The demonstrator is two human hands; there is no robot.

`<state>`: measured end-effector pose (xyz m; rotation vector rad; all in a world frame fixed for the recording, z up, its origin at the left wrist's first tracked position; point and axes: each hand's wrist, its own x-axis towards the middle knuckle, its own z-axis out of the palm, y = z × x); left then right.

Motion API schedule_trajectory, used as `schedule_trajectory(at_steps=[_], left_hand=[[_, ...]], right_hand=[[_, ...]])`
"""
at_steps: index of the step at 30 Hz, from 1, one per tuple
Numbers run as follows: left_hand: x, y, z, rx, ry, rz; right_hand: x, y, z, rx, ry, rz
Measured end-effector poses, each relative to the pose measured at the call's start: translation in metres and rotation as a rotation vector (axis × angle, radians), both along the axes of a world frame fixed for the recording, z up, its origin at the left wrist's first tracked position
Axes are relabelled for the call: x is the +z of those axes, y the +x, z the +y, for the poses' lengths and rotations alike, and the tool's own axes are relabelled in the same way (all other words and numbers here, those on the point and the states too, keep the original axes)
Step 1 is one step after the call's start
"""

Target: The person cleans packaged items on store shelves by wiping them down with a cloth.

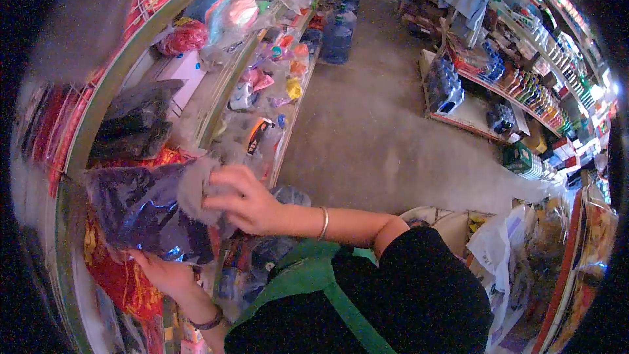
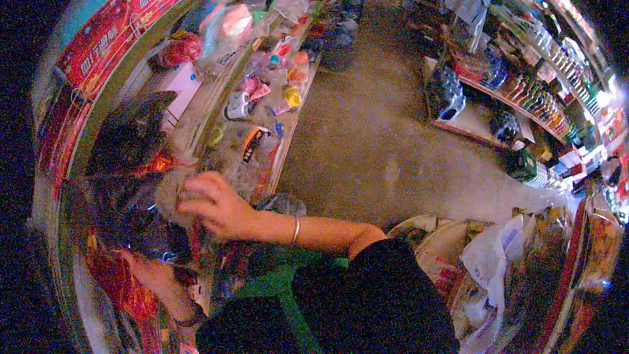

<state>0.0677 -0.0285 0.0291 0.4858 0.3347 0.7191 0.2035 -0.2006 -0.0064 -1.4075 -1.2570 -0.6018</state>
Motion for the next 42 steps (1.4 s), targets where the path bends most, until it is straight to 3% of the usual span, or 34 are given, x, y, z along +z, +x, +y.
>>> schedule_trajectory(at_steps=[3,10,13,17,18,21,22,25,28,34,37,40,42], left_hand=[[-0.012,0.001,0.003,0.019,-0.008,-0.005],[-0.022,0.005,0.016,0.042,0.02,-0.089],[-0.008,0.007,0.008,0.195,-0.029,0.009],[-0.002,0.007,0.0,0.156,0.005,-0.05],[-0.001,0.008,-0.003,0.135,0.018,-0.074],[-0.004,0.009,-0.01,0.104,0.06,-0.121],[-0.005,0.01,-0.012,0.1,0.076,-0.136],[-0.008,0.01,-0.021,-0.343,0.166,-0.447],[0.002,0.01,-0.031,-0.034,0.032,-0.157],[-0.002,0.005,-0.025,-0.033,0.016,-0.134],[-0.003,-0.001,-0.021,-0.003,0.106,-0.167],[-0.004,-0.01,0.001,-0.237,0.283,-0.4],[0.004,-0.011,-0.015,-0.14,0.512,-0.427]], right_hand=[[0.003,-0.007,0.0,0.008,0.025,0.219],[-0.02,-0.051,-0.002,0.417,-0.061,0.282],[-0.033,-0.061,-0.002,0.604,-0.182,0.267],[-0.052,-0.06,0.002,0.627,-0.288,0.48],[-0.07,-0.056,0.006,0.589,-0.342,0.614],[-0.033,-0.048,-0.002,0.971,-0.029,1.669],[-0.029,-0.045,-0.004,0.968,-0.041,1.565],[-0.031,-0.049,0.004,0.908,-0.055,1.428],[-0.035,-0.042,0.009,0.842,-0.191,1.241],[-0.023,-0.028,-0.001,0.858,-0.161,1.081],[-0.02,-0.024,-0.006,0.777,-0.204,1.027],[-0.027,-0.016,-0.011,0.689,-0.292,0.912],[-0.029,-0.012,-0.015,0.673,-0.295,0.894]])
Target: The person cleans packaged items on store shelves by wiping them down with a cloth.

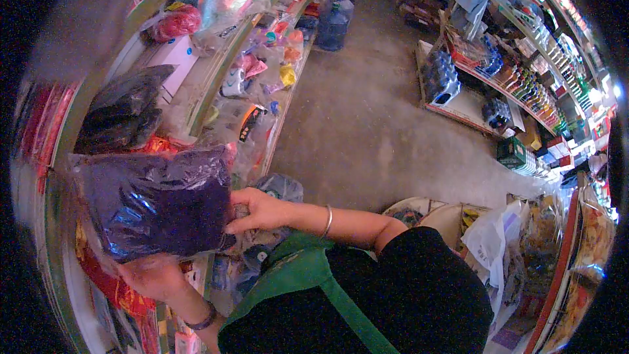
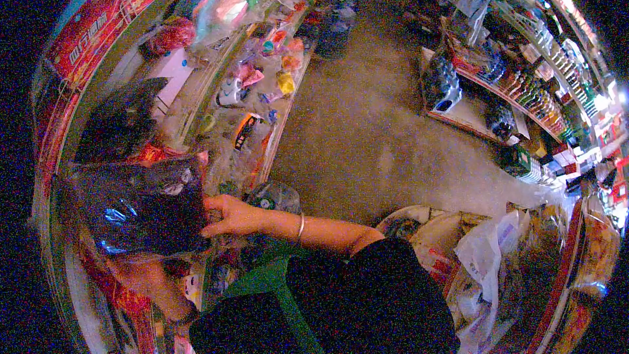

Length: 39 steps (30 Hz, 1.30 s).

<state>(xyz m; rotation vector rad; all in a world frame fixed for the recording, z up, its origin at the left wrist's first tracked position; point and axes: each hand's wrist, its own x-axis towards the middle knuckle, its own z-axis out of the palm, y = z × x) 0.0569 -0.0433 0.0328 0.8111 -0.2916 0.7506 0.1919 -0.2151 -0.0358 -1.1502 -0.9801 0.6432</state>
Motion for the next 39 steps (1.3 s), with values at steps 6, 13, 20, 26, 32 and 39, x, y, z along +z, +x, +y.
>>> schedule_trajectory(at_steps=[6,13,20,26,32,39], left_hand=[[0.013,-0.004,0.011,0.422,-0.426,0.404],[0.021,0.0,0.002,0.543,-0.251,0.417],[0.004,-0.007,0.016,0.599,-0.205,0.534],[0.002,-0.004,0.016,0.764,-0.043,0.65],[-0.011,0.004,0.033,0.609,-0.038,0.704],[-0.019,0.006,0.023,0.787,0.094,0.944]], right_hand=[[-0.02,0.01,-0.008,-0.045,0.009,-0.081],[-0.024,0.012,-0.016,-0.042,-0.01,-0.051],[-0.032,0.012,-0.019,0.059,-0.041,0.151],[-0.054,0.01,-0.012,0.123,-0.14,0.21],[-0.092,0.02,-0.017,0.208,-0.491,-0.123],[-0.121,0.031,-0.038,0.066,-0.45,0.339]])
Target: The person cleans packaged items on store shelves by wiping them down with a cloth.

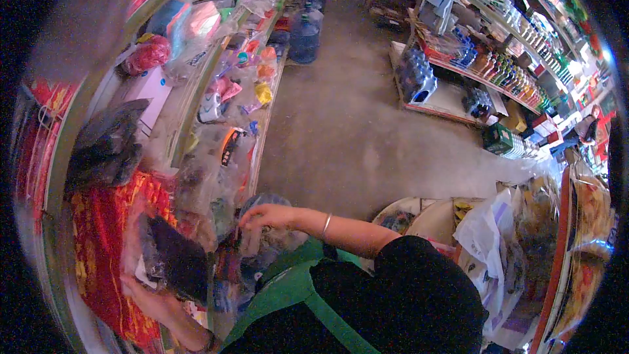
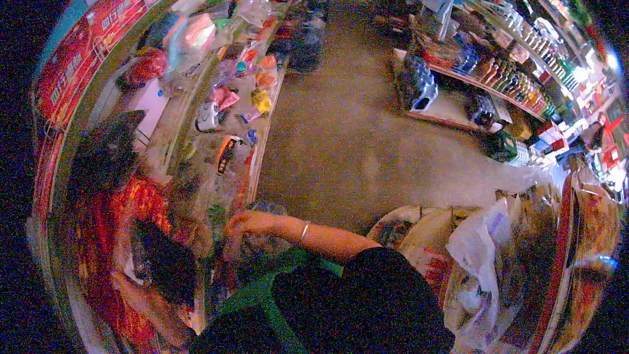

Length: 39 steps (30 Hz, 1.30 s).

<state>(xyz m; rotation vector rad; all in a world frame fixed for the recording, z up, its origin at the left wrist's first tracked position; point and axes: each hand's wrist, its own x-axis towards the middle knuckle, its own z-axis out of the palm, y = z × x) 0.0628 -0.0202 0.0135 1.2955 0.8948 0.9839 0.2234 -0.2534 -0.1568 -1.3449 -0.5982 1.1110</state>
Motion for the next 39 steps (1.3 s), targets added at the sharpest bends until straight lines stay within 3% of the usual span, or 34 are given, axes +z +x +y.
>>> schedule_trajectory(at_steps=[3,9,11,14,16,18,20,21,22,23,24,25,26,28,29,30,31,32,33,36,39], left_hand=[[-0.004,-0.002,-0.001,-0.005,0.005,-0.065],[-0.02,-0.011,0.015,-0.124,0.044,-0.101],[-0.017,-0.011,0.013,-0.138,-0.155,-0.187],[-0.022,-0.011,0.014,-0.039,0.029,-0.047],[-0.024,-0.01,0.01,-0.003,0.03,-0.059],[-0.011,-0.009,0.0,-0.021,-0.058,-0.104],[-0.002,-0.009,-0.006,-0.166,-0.073,-0.051],[0.003,-0.006,-0.011,-0.198,0.03,-0.009],[0.002,-0.002,-0.011,-0.273,-0.177,-0.189],[0.013,0.0,-0.026,-0.283,-0.002,-0.194],[0.014,0.008,-0.031,-0.271,-0.13,-0.259],[0.023,0.016,-0.037,-0.462,-0.104,-0.358],[0.019,0.025,-0.035,-0.318,-0.168,-0.358],[0.019,0.018,-0.036,-0.187,-0.079,-0.283],[0.014,0.021,-0.028,-0.228,0.114,-0.159],[-0.001,0.017,-0.006,-0.262,0.299,-0.028],[-0.002,0.013,-0.001,-0.378,0.233,-0.084],[0.007,0.01,-0.001,-0.49,0.159,-0.133],[0.019,0.009,-0.004,-0.668,-0.171,-0.379],[0.059,0.022,-0.031,-0.484,-0.33,-0.64],[0.077,0.022,-0.032,-0.409,-0.449,-0.81]], right_hand=[[0.013,0.002,-0.007,-0.064,-0.005,0.098],[-0.03,0.002,0.01,-0.15,0.123,0.297],[-0.025,-0.001,0.013,-0.179,0.151,0.341],[0.015,-0.006,0.007,-0.157,0.123,0.552],[0.056,-0.01,-0.01,-0.127,0.32,-0.268],[0.102,-0.019,-0.013,-0.124,0.423,-0.506],[0.148,-0.035,-0.003,-0.122,0.392,-0.147],[0.144,-0.032,0.023,-0.144,0.412,0.247],[0.14,-0.03,0.049,-0.223,0.425,0.645],[0.156,-0.03,0.056,-0.134,0.595,0.618],[0.171,-0.033,0.068,-0.189,0.624,0.23],[0.184,-0.037,0.075,-0.259,0.647,-0.16],[0.187,-0.038,0.086,-0.26,0.66,-0.482],[0.191,-0.052,0.107,-0.274,0.68,-1.032],[0.193,-0.052,0.109,-0.258,0.677,-1.275],[0.191,-0.055,0.111,-0.256,0.709,-1.281],[0.184,-0.063,0.109,-0.254,0.741,-1.284],[0.176,-0.07,0.107,-0.255,0.771,-1.285],[0.167,-0.074,0.105,-0.295,0.778,-1.326],[0.123,-0.08,0.102,-0.378,0.817,-1.374],[0.068,-0.076,0.101,-0.08,0.632,-1.401]])
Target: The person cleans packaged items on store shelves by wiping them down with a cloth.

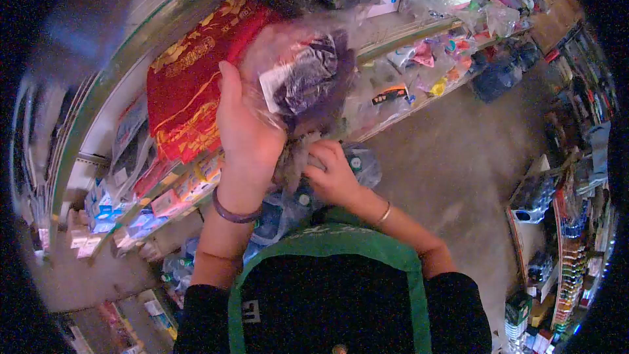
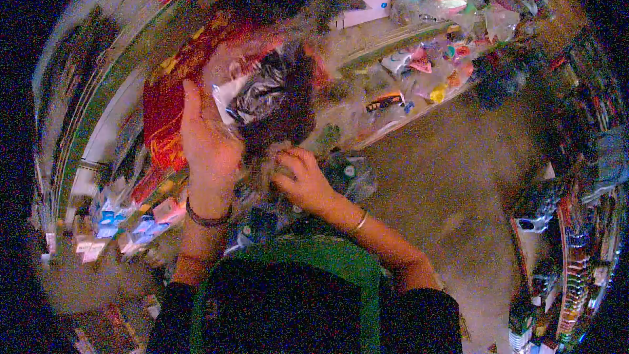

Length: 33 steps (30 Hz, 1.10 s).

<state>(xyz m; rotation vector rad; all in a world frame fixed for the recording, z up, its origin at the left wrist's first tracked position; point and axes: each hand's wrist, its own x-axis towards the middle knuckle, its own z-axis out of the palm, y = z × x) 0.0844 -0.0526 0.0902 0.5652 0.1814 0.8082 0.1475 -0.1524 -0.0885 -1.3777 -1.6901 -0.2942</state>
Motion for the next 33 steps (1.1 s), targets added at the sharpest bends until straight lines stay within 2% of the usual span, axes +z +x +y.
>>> schedule_trajectory(at_steps=[3,4,7,8,9,11,14,16,18,21,22,25,26,29,32,33], left_hand=[[0.0,-0.001,0.013,-0.439,0.098,-0.523],[0.0,-0.003,0.021,-0.35,0.101,-0.391],[0.0,-0.007,0.022,-0.146,0.039,-0.191],[-0.005,-0.012,0.024,-0.23,0.047,-0.199],[-0.006,-0.011,0.021,-0.115,-0.006,-0.104],[0.002,-0.004,0.01,0.118,-0.11,0.083],[-0.018,-0.01,0.033,0.067,-0.035,-0.017],[-0.019,-0.014,0.038,0.131,0.021,0.018],[-0.024,-0.022,0.043,0.149,0.039,0.073],[-0.014,-0.024,0.03,0.022,0.057,-0.068],[-0.018,-0.025,0.04,0.103,0.035,0.098],[-0.029,-0.032,0.037,-0.07,0.264,-0.081],[-0.042,-0.034,0.041,-0.089,0.208,-0.168],[-0.057,-0.022,-0.004,0.141,0.104,0.134],[-0.074,-0.018,0.006,0.034,0.222,0.314],[-0.076,-0.018,0.009,0.026,0.141,0.284]], right_hand=[[-0.032,0.0,0.013,0.072,-0.24,0.564],[-0.039,0.002,0.018,0.033,-0.304,0.82],[-0.041,0.014,0.011,0.716,-0.219,2.45],[-0.052,0.016,0.01,0.623,-0.142,2.417],[-0.064,0.017,0.008,0.527,-0.071,2.378],[-0.041,0.018,0.004,0.578,0.078,2.296],[-0.012,0.025,-0.006,0.689,0.349,2.201],[0.008,0.038,-0.018,1.006,0.209,2.07],[-0.001,0.035,-0.022,1.078,0.321,2.181],[0.028,0.032,-0.021,0.357,-0.063,1.934],[0.023,0.037,-0.013,0.361,-0.043,1.989],[0.038,0.051,-0.003,0.492,0.003,2.054],[0.051,0.051,-0.002,0.537,0.1,2.002],[0.066,0.055,0.003,0.483,0.083,1.825],[0.065,0.061,0.009,0.455,0.002,1.761],[0.066,0.061,0.008,0.47,-0.032,1.748]])
